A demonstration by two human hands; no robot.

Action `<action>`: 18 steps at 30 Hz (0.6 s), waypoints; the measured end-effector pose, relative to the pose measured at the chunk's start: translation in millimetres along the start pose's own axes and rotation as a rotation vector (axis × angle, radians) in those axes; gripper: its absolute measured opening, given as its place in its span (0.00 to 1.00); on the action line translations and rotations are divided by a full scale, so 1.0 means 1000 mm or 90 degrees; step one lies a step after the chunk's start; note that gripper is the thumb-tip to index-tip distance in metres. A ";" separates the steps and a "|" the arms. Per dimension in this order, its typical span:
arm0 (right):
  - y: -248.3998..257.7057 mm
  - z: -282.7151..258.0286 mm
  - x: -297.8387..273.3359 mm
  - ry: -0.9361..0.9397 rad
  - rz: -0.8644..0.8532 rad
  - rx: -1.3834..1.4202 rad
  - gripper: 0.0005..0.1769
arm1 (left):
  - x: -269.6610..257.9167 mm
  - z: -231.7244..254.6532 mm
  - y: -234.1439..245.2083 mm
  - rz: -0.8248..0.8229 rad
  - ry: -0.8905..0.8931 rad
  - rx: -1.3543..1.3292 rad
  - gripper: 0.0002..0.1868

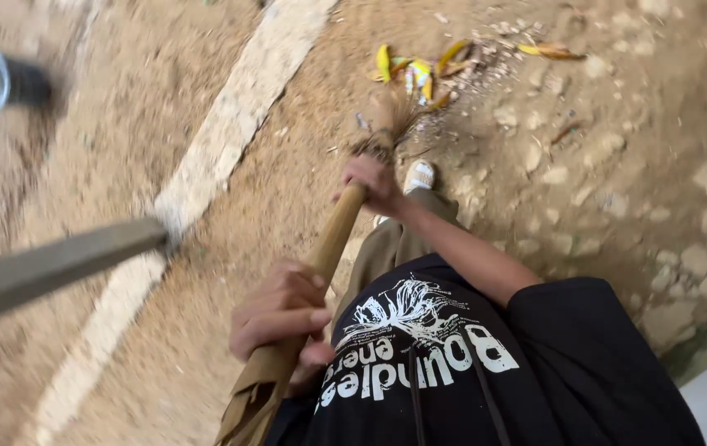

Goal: Sweeping leaves and trash into a pile on a dirt path and then collecting the debris into a bucket using a plastic bag.

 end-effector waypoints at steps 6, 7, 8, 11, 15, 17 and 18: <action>-0.125 -0.073 -0.014 0.052 -0.339 0.318 0.19 | -0.070 0.027 -0.011 0.171 0.160 0.280 0.11; -0.135 -0.069 -0.018 0.068 -0.357 0.330 0.19 | -0.086 0.004 -0.014 0.195 0.161 0.293 0.11; -0.146 -0.064 -0.023 0.042 -0.416 0.340 0.19 | -0.100 -0.022 -0.018 0.161 0.183 0.292 0.13; -0.169 -0.025 -0.062 -0.001 -0.474 0.359 0.14 | -0.138 -0.072 -0.019 0.162 0.243 0.272 0.16; -0.113 0.022 -0.054 0.048 -0.485 0.167 0.12 | -0.138 -0.097 -0.023 0.226 0.294 0.181 0.17; -0.072 0.045 -0.057 0.052 -0.462 0.165 0.11 | -0.107 -0.088 -0.044 0.229 0.270 0.176 0.16; -0.051 0.059 -0.054 0.057 -0.430 0.162 0.10 | -0.090 -0.084 -0.053 0.224 0.242 0.173 0.15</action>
Point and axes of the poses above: each hand's wrist, its own x-axis towards the middle knuckle, its own y-axis out of the back of the hand, z = x × y, the point moved 3 cm from there along x, towards the middle knuckle, and after that the axes turned 8 degrees about y, right-handed, at the moved point
